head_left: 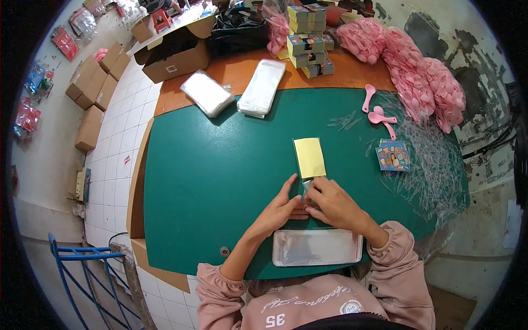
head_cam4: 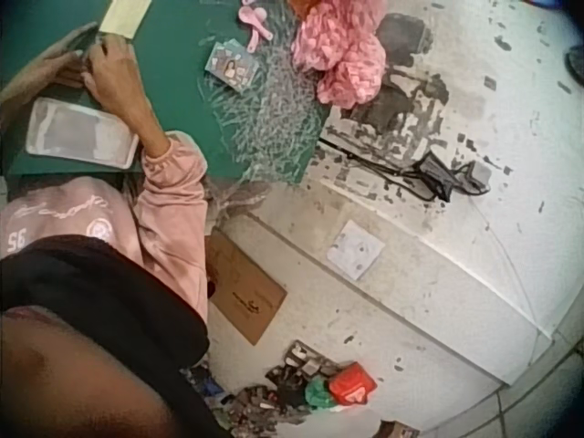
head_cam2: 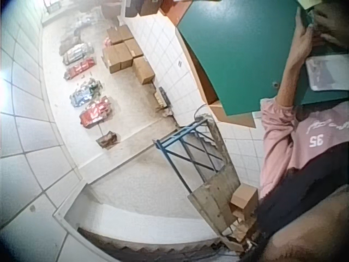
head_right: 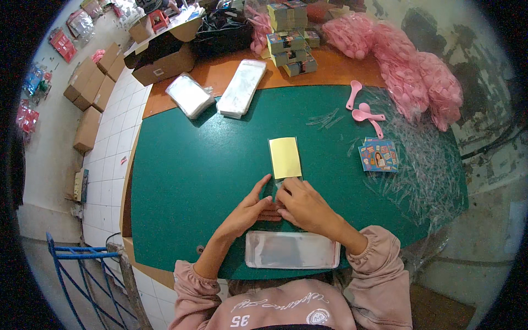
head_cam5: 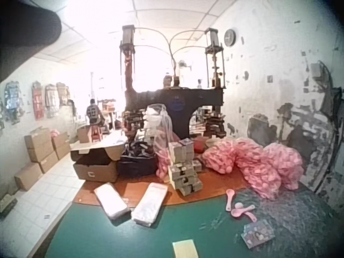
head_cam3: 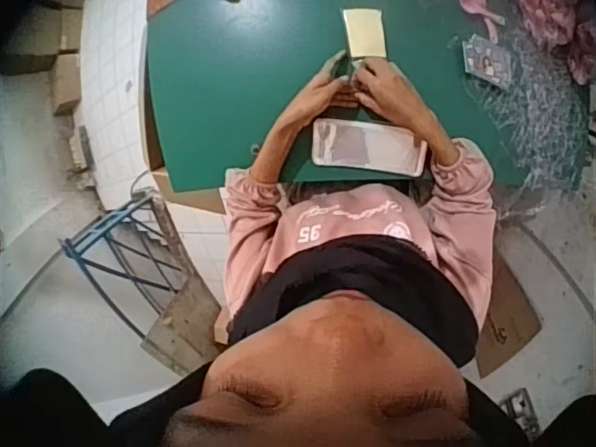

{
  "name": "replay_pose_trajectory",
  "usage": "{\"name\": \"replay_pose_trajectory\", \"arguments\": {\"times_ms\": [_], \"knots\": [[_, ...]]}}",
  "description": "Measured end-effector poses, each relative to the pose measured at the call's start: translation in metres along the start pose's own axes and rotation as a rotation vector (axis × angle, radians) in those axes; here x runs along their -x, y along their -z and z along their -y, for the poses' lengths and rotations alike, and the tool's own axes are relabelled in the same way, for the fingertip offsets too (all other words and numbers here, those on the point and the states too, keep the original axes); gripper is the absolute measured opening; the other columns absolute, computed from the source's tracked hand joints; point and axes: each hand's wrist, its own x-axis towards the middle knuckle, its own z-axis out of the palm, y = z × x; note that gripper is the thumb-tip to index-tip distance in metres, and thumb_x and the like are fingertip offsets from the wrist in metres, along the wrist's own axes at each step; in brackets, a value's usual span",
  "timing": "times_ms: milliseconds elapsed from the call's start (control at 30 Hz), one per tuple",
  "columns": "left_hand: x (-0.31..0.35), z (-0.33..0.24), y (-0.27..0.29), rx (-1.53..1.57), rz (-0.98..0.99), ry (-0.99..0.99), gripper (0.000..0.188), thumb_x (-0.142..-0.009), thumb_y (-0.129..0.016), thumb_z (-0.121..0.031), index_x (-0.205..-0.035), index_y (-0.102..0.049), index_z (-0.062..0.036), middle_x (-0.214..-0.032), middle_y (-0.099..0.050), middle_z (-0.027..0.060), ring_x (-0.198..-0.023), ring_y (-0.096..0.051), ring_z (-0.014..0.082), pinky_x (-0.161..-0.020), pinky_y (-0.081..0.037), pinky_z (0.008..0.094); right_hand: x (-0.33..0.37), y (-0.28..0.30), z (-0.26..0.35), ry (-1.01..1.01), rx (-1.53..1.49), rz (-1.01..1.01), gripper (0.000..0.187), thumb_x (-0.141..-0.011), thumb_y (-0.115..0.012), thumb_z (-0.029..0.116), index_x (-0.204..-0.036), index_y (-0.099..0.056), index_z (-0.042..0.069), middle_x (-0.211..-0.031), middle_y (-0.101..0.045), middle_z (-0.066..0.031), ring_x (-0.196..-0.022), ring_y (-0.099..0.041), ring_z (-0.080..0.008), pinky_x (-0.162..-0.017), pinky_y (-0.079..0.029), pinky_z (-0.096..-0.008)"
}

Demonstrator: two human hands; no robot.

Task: The person repeatedly picks up pink plastic spoons and small printed cards, places them into clear plastic bags, and seals them with yellow sticky notes. The person handles the items one at a time and stacks the finished packages on the table.

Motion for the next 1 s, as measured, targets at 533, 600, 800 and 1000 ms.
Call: {"name": "replay_pose_trajectory", "arguments": {"times_ms": [533,600,800,1000], "knots": [[-0.009,0.007,0.000,-0.072,-0.149,-0.145,0.065,-0.089,-0.046,-0.005,-0.139,-0.006,-0.0174,-0.089,-0.059,0.0138,-0.081,-0.060,0.0175,-0.072,-0.052,0.0306,0.009,0.023,-0.003,0.136,-0.281,0.044,0.014,-0.072,-0.060,0.012,-0.079,-0.049,0.008,-0.079,-0.049,-0.0072,-0.076,-0.049,-0.0238,-0.070,-0.036,-0.0344],[-0.005,0.000,-0.007,0.001,-0.100,-0.136,0.064,-0.089,-0.046,-0.006,-0.139,-0.007,-0.0174,-0.088,-0.059,0.0137,-0.080,-0.060,0.0172,-0.071,-0.052,0.0302,0.012,0.027,-0.005,0.061,-0.294,0.049,0.013,-0.074,-0.059,0.010,-0.080,-0.048,0.009,-0.083,-0.048,-0.0063,-0.080,-0.048,-0.0229,-0.072,-0.035,-0.0325],[-0.016,0.013,0.002,-0.380,-0.206,-0.245,0.061,-0.086,-0.050,-0.007,-0.136,-0.015,-0.0112,-0.083,-0.063,0.0152,-0.073,-0.063,0.0170,-0.066,-0.053,0.0292,0.017,-0.005,0.006,0.226,-0.092,0.067,0.014,-0.072,-0.060,0.009,-0.080,-0.049,0.007,-0.083,-0.048,-0.0068,-0.081,-0.050,-0.0238,-0.073,-0.038,-0.0345],[-0.019,0.012,0.003,-0.324,-0.306,-0.279,0.061,-0.084,-0.051,-0.002,-0.136,-0.020,-0.0119,-0.074,-0.059,0.0069,-0.067,-0.055,0.0084,-0.058,-0.045,0.0217,0.026,0.049,-0.008,0.062,-0.788,0.207,0.016,-0.078,-0.061,0.012,-0.073,-0.047,0.004,-0.074,-0.045,-0.0044,-0.070,-0.045,-0.0175,-0.065,-0.039,-0.0304]]}}
